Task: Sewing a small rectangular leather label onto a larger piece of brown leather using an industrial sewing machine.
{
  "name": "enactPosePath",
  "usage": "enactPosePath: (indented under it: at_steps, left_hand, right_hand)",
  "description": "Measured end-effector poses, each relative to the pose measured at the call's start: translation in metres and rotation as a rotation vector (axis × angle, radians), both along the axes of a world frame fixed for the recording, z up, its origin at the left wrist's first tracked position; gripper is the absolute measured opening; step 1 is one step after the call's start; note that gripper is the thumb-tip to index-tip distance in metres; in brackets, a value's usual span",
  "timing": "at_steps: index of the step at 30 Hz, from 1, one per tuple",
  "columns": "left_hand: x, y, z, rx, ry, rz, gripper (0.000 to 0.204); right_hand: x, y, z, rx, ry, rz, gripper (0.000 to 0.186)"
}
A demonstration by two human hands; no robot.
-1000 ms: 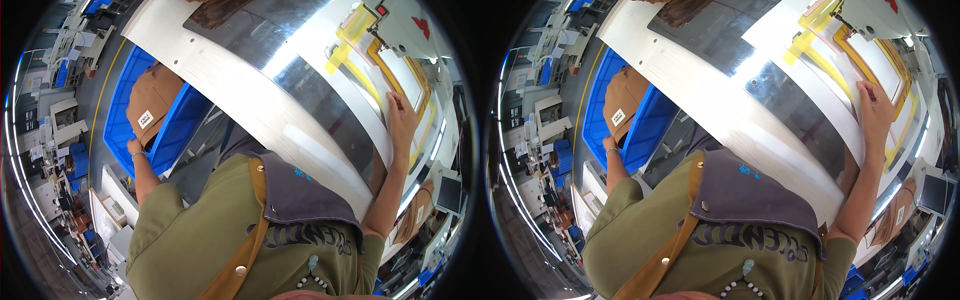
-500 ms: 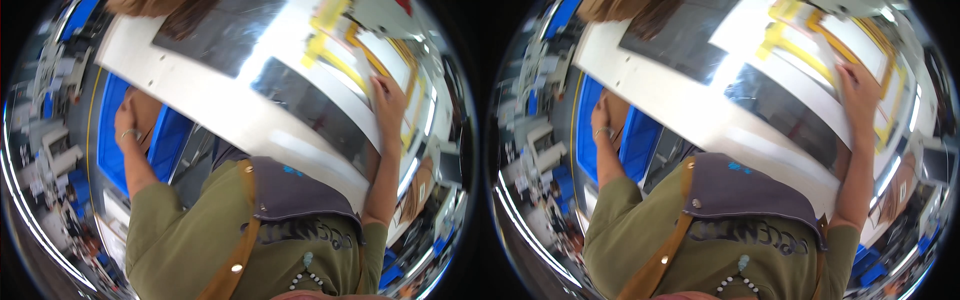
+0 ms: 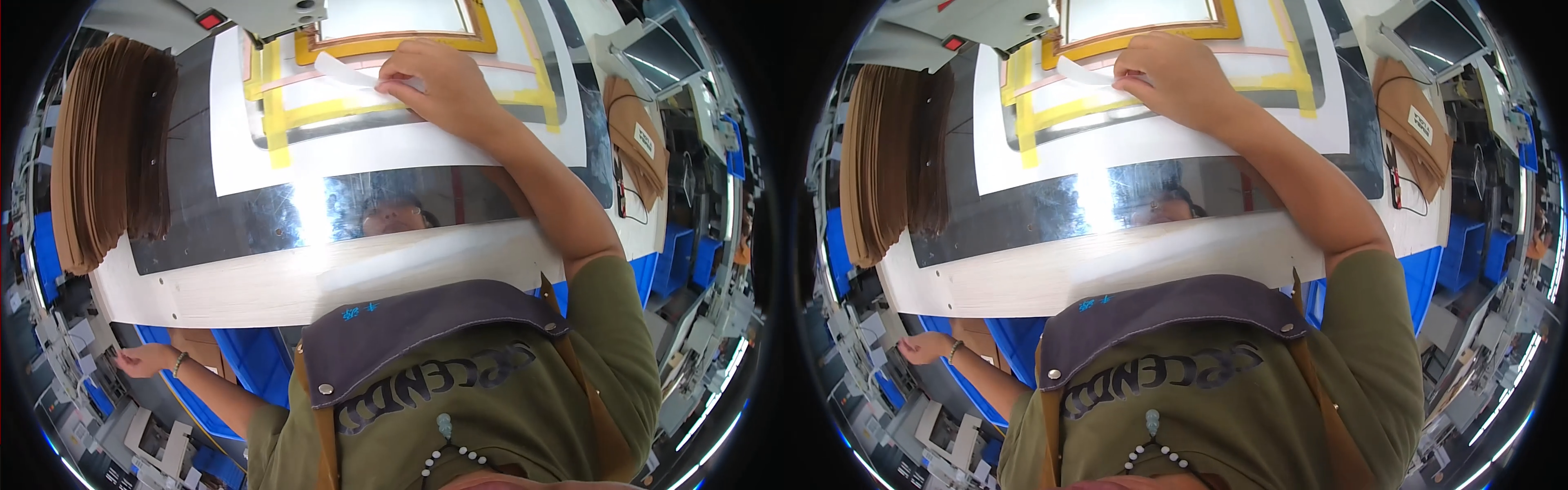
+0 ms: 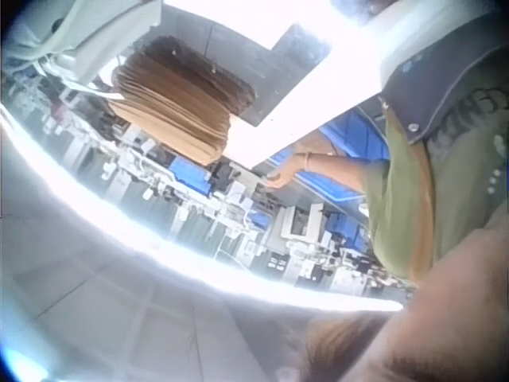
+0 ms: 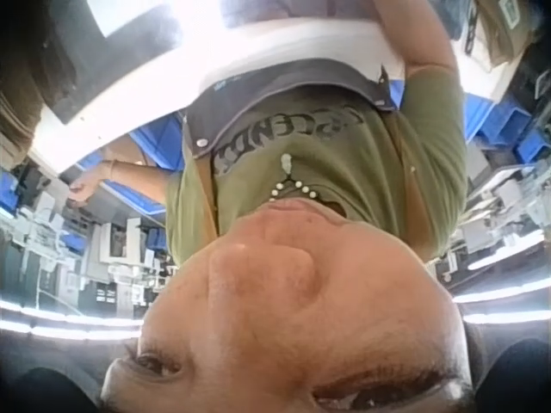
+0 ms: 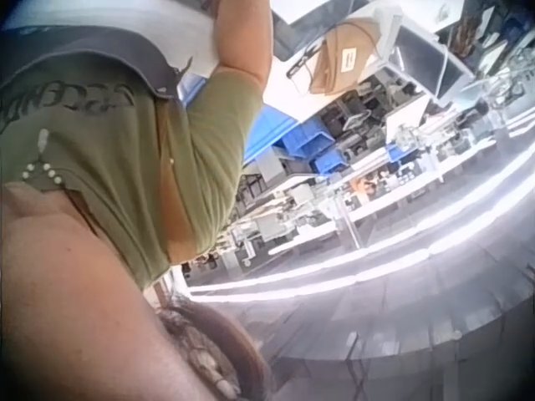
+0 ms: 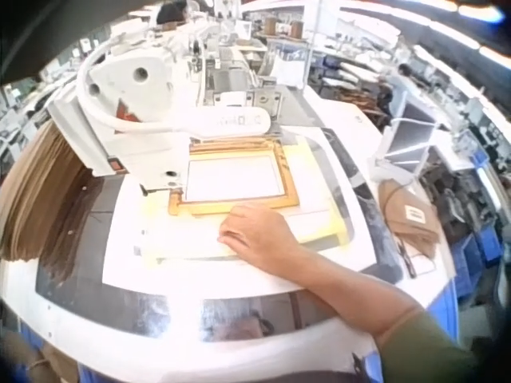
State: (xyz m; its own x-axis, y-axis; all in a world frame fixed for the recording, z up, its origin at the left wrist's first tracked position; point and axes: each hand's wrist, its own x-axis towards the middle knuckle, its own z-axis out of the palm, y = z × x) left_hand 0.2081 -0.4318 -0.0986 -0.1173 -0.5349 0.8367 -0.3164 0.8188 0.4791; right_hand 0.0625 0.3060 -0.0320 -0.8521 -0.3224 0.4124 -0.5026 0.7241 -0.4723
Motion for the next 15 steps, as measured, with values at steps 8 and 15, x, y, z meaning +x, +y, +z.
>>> enactPosePath:
  at_steps: [8,15]
  left_hand:
    - [-0.127,0.29,0.116,0.146,-0.616,-1.178,0.031]
    - [-0.189,0.416,0.096,-0.521,-0.964,-1.582,0.057]
  right_hand:
    - [-0.005,0.01,0.023,-0.249,-0.164,0.108,0.018]
    - [-0.066,0.059,0.096,0.04,-0.401,-0.126,0.023]
